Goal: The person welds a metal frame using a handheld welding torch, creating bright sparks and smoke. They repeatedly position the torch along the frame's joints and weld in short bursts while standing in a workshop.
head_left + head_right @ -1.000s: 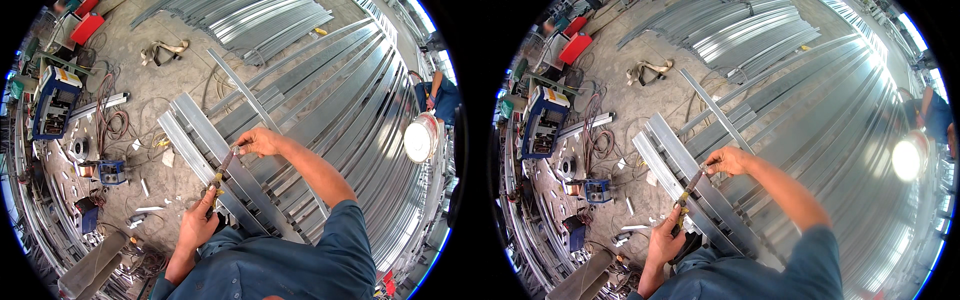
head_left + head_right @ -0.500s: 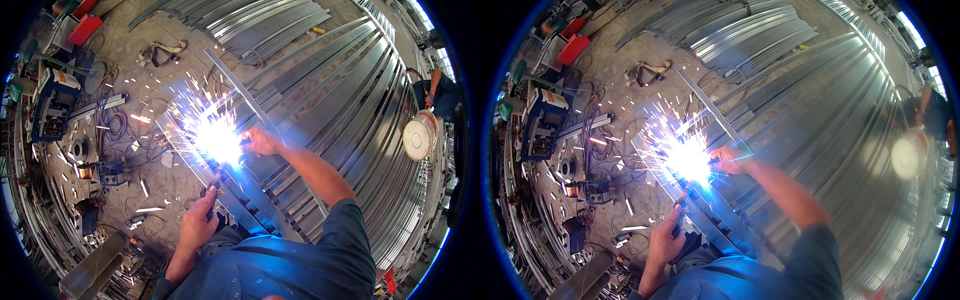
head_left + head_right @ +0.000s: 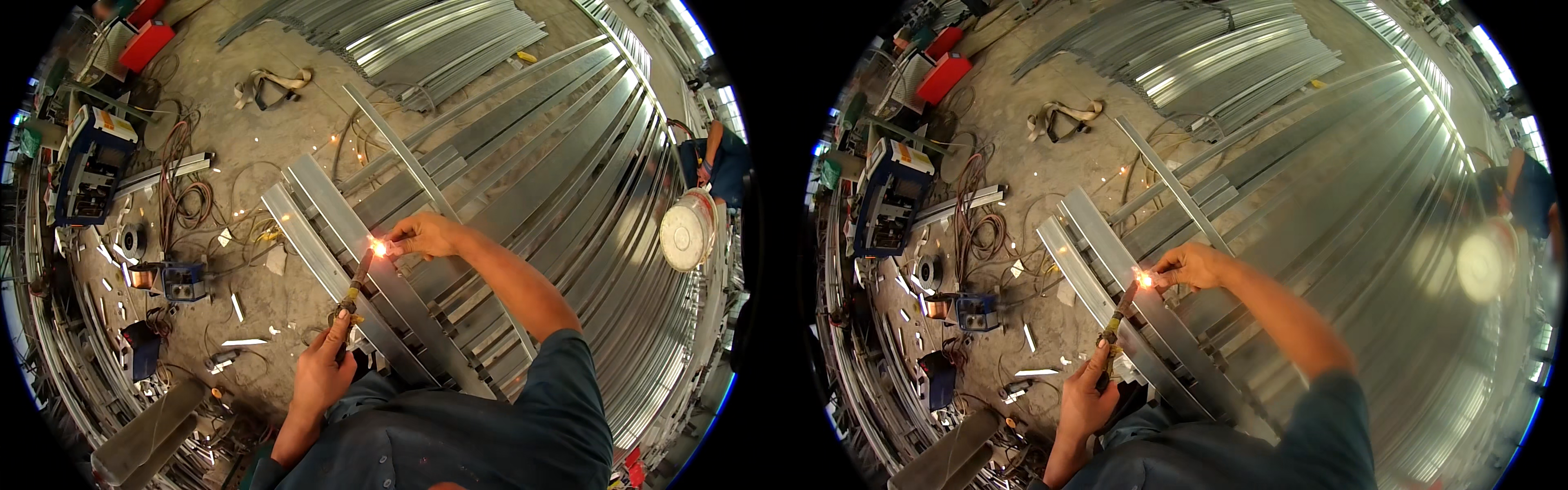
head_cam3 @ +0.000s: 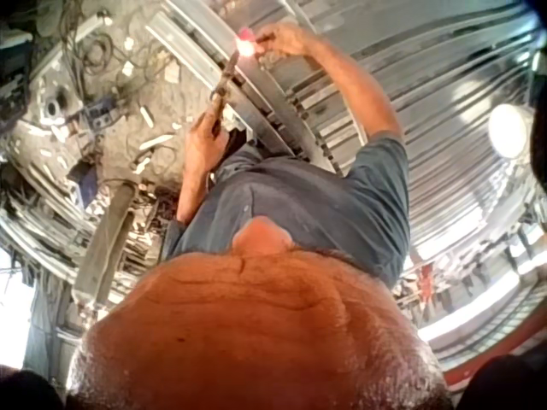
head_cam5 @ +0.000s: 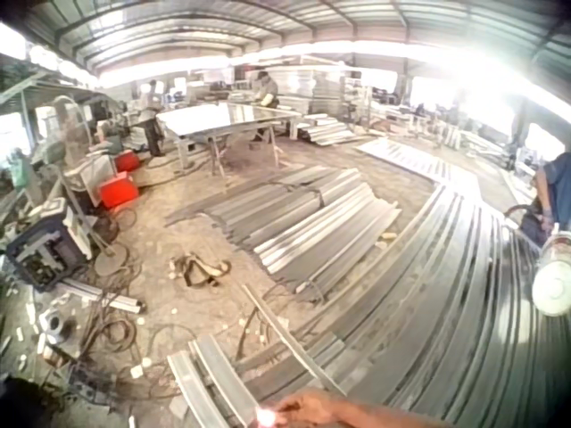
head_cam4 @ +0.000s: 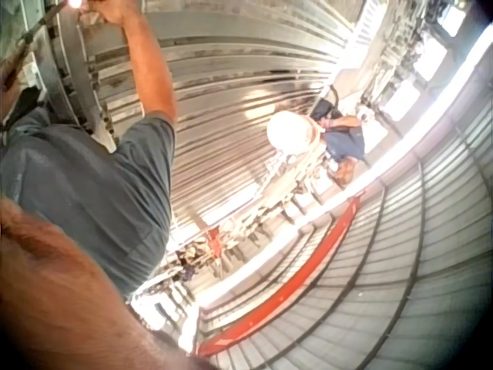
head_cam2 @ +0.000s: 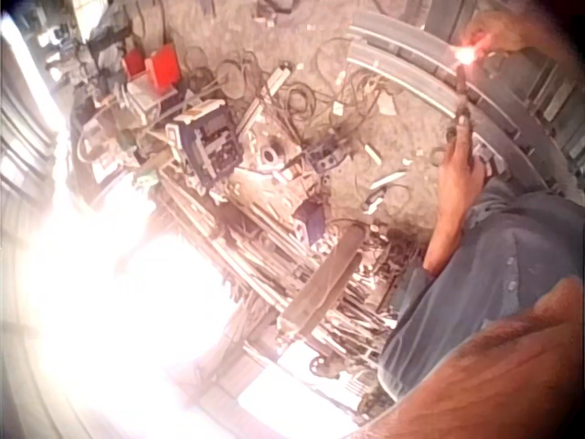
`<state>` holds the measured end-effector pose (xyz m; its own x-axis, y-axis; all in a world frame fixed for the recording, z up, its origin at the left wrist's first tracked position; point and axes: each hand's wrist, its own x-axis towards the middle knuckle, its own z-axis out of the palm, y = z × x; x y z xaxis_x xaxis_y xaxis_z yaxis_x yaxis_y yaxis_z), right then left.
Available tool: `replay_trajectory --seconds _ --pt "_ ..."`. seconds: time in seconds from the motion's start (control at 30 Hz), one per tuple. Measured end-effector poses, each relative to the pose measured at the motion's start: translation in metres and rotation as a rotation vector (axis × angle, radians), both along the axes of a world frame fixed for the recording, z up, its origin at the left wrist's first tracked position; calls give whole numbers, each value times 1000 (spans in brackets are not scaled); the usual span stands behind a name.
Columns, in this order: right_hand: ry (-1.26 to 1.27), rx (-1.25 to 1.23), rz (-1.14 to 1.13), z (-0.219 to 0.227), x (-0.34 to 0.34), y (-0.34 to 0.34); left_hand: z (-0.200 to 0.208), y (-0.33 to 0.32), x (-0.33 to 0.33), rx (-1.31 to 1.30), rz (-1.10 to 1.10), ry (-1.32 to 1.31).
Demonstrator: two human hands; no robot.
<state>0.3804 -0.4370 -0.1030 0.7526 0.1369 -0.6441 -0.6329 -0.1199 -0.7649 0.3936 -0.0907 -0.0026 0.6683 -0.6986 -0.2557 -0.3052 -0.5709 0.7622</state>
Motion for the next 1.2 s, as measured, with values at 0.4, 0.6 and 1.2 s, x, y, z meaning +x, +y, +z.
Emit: replay_trajectory --seconds 0.4,0.6,1.2 --pt "4 65 -22 4 -2 -2 3 8 -1 -37 61 46" --pt "-3 34 -73 1 -7 -5 2 11 3 -42 54 79" --pt "-294 -1502 -264 14 -16 -33 3 52 3 -65 271 52"
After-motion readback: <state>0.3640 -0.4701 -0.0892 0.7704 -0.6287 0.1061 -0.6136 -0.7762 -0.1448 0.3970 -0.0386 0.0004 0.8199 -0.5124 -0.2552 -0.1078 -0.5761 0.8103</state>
